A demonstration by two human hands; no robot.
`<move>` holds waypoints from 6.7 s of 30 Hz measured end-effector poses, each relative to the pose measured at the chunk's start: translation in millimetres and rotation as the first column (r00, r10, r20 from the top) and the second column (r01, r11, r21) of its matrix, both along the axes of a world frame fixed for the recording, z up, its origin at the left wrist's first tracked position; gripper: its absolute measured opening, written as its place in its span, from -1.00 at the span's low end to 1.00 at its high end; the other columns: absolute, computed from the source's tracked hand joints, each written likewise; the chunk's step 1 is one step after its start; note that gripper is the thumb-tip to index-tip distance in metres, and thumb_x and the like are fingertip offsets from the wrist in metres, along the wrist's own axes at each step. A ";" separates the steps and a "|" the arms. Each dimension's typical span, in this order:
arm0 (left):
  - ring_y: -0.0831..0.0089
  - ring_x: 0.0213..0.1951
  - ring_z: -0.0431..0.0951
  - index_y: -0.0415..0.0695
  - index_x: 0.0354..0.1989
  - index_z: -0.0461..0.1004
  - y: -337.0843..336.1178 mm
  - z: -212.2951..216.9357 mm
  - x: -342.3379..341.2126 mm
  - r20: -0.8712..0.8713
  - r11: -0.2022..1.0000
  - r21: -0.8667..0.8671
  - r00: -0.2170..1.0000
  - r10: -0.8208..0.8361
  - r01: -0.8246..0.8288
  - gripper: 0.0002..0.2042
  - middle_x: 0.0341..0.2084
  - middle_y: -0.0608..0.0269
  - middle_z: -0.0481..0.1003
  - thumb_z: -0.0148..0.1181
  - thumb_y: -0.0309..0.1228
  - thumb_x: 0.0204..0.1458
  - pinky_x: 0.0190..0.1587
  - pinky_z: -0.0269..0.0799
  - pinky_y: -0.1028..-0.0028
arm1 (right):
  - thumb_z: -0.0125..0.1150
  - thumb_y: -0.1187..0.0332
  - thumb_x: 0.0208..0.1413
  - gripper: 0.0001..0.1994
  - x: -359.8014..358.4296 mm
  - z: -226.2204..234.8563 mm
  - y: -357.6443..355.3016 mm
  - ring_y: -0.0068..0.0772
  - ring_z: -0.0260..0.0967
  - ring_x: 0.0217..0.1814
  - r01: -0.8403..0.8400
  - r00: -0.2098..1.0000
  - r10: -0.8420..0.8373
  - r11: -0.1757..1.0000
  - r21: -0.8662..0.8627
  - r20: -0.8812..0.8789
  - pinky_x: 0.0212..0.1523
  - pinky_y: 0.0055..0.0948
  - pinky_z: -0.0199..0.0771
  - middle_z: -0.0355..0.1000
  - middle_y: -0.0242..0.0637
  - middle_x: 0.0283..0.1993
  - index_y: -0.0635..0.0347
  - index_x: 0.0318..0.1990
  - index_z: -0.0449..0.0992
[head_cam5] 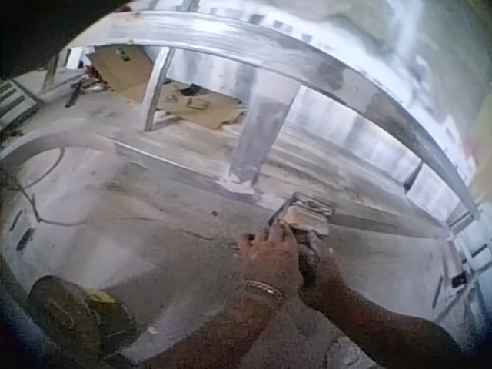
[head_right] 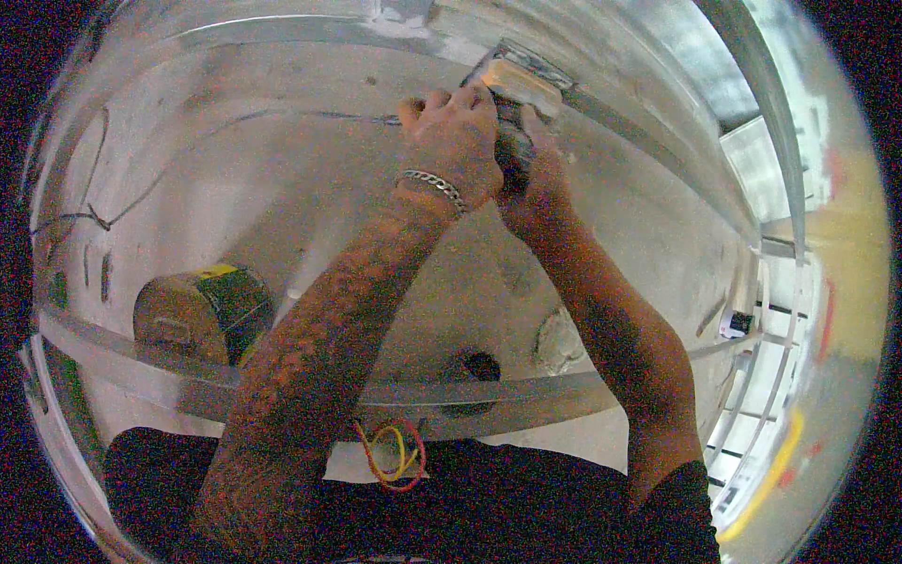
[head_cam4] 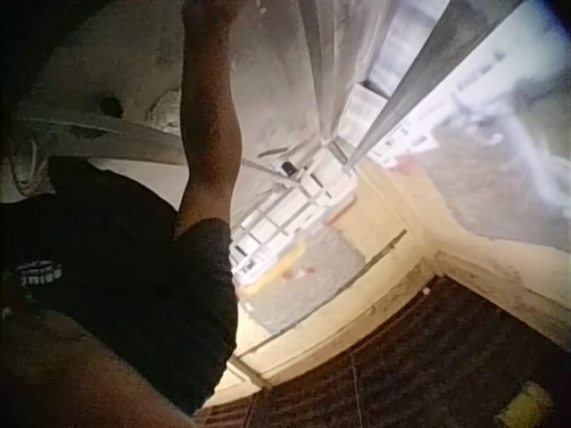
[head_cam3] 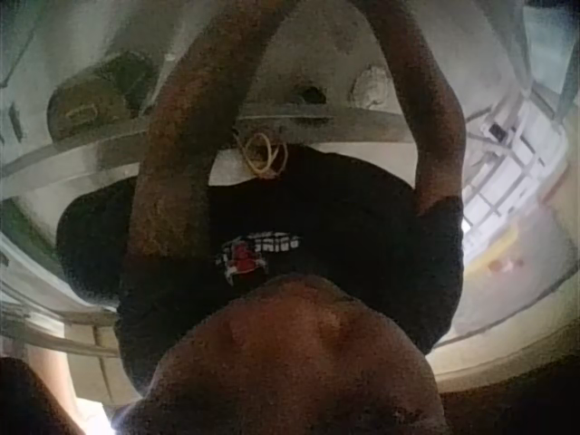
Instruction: The person sands various sections and joints of a metal framework using an electric sander.
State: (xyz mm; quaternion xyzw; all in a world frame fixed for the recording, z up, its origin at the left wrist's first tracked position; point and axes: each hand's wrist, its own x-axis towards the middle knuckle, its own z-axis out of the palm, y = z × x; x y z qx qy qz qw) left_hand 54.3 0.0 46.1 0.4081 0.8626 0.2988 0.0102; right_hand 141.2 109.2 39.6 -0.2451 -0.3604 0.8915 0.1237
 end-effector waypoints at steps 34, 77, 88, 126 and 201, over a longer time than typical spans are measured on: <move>0.20 0.10 0.43 -0.19 0.02 0.54 -10.0 5.8 -8.5 -0.009 0.998 0.016 0.998 0.056 -0.056 -0.55 -0.01 0.19 0.51 0.27 -0.35 -0.11 0.20 0.13 -0.04 | 0.29 0.41 0.14 -0.37 -13.2 -10.3 7.2 -0.05 0.42 0.23 -0.027 1.000 0.028 0.997 0.075 -0.014 0.30 -0.19 0.39 0.41 0.07 0.21 0.34 0.34 0.18; 0.14 0.10 0.47 -0.23 0.16 0.40 -0.1 -0.6 -2.1 -0.030 1.000 -0.002 0.999 -0.019 0.019 -0.37 0.08 0.11 0.49 0.35 -0.31 -0.17 0.17 0.23 -0.07 | 0.33 0.37 0.18 -0.36 6.0 -7.9 9.8 -0.07 0.49 0.15 -0.130 0.987 0.057 0.837 0.531 0.151 0.28 -0.17 0.40 0.49 0.03 0.13 0.37 0.34 0.19; 0.20 0.09 0.45 -0.18 0.01 0.57 -3.2 -1.8 -1.8 -0.044 0.992 0.090 0.995 0.089 -0.085 -0.59 -0.01 0.17 0.52 0.27 -0.37 -0.08 0.20 0.14 -0.03 | 0.16 0.17 0.30 -0.49 -10.6 7.7 -9.1 -0.07 0.48 0.17 0.015 1.000 -0.016 1.000 0.012 0.020 0.24 -0.15 0.45 0.50 -0.07 0.12 0.24 0.30 0.29; 0.16 0.04 0.48 -0.44 0.30 0.22 1.9 -64.7 11.1 -0.007 0.990 0.141 1.000 -0.003 0.004 -0.29 -0.07 0.05 0.52 0.26 -0.40 -0.06 0.23 0.17 0.09 | 0.27 0.19 0.22 -0.45 17.6 -67.1 36.2 -0.16 0.42 0.23 -0.130 0.989 0.125 0.990 -0.062 -0.078 0.28 -0.17 0.44 0.42 -0.21 0.24 0.11 0.30 0.28; -0.04 0.04 0.45 -0.12 0.27 0.36 5.4 -2.6 19.2 -0.186 0.952 0.295 0.982 -0.026 0.081 -0.28 0.01 -0.07 0.47 0.40 -0.20 -0.14 0.18 0.24 -0.01 | 0.22 0.35 0.14 -0.49 16.1 6.9 5.3 -0.11 0.52 0.12 0.093 0.990 -0.093 0.996 -0.005 -0.101 0.18 -0.21 0.46 0.54 -0.03 0.06 0.31 0.24 0.31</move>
